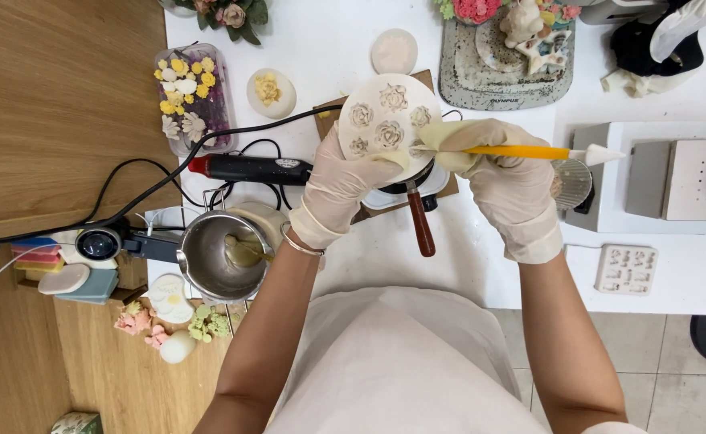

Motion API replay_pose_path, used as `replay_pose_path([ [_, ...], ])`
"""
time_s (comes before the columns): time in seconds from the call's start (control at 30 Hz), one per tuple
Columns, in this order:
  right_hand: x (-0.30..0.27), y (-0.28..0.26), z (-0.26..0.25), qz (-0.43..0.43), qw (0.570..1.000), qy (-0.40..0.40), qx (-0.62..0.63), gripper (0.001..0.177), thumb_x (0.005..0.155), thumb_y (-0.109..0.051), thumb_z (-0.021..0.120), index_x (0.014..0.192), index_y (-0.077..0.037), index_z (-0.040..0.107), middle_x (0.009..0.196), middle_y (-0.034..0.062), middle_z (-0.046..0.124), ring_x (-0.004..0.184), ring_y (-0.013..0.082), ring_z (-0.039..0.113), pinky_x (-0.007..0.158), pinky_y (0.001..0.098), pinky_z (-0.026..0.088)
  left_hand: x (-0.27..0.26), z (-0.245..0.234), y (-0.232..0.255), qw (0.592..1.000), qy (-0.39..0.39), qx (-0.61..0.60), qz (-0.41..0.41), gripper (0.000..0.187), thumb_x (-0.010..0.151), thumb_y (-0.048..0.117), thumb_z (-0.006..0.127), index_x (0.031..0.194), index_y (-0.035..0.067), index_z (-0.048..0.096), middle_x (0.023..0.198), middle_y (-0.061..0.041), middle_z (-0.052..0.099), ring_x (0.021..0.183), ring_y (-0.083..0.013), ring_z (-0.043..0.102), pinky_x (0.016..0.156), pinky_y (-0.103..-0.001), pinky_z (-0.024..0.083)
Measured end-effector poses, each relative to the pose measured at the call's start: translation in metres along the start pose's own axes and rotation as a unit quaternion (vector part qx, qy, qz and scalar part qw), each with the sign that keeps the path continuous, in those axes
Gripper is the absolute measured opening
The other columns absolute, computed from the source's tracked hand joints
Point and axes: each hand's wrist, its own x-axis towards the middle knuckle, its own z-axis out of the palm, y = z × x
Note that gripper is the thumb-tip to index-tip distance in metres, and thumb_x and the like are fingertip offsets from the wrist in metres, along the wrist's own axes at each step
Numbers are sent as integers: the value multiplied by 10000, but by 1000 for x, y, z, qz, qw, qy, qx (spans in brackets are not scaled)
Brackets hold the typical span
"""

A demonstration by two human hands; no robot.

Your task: Cleaning and preparing a silicone floral candle mold using wax scraps and tools.

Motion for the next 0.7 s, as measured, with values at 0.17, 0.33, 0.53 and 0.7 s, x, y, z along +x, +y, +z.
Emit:
replay_pose_path([
  [0.17, -1, 11, -16, -28, 997, -35, -68, 200, 955, 167, 631, 1012, -16, 686, 1044, 62, 732, 979, 150, 683, 908, 267, 570, -3, -2, -1, 1000, 0, -3, -26, 681, 823, -131, 742, 1453, -34, 504, 1327, -149, 668, 1176, -245, 681, 1002, -370, 584],
  [0.33, -2, 8, -15, 1, 1000, -22, 22, 179, 943, 167, 684, 1021, 6, 671, 1069, 90, 711, 980, 148, 651, 914, 265, 548, -3, 5, 0, 999, 12, -27, -28, 715, 807, -146, 717, 1460, 4, 468, 1349, -138, 644, 1215, -245, 666, 1036, -382, 583],
  [0.53, -5, -10, 15, 2, 982, 157, 108, 107, 976, 54, 685, 1070, 6, 668, 1082, 100, 748, 928, 148, 741, 891, 304, 656, 4, 2, -18, 999, 6, -45, 29, 736, 804, -168, 739, 1470, -14, 467, 1392, -141, 637, 1279, -271, 641, 1096, -402, 568],
  [0.7, -17, -31, 33, 68, 987, 140, 32, 161, 983, -8, 741, 1124, 37, 680, 993, 98, 741, 843, 133, 692, 745, 258, 567, 13, -6, -36, 976, 95, 131, 145, 753, 776, -147, 834, 1409, 32, 467, 1372, -98, 628, 1248, -196, 636, 1050, -351, 581],
])
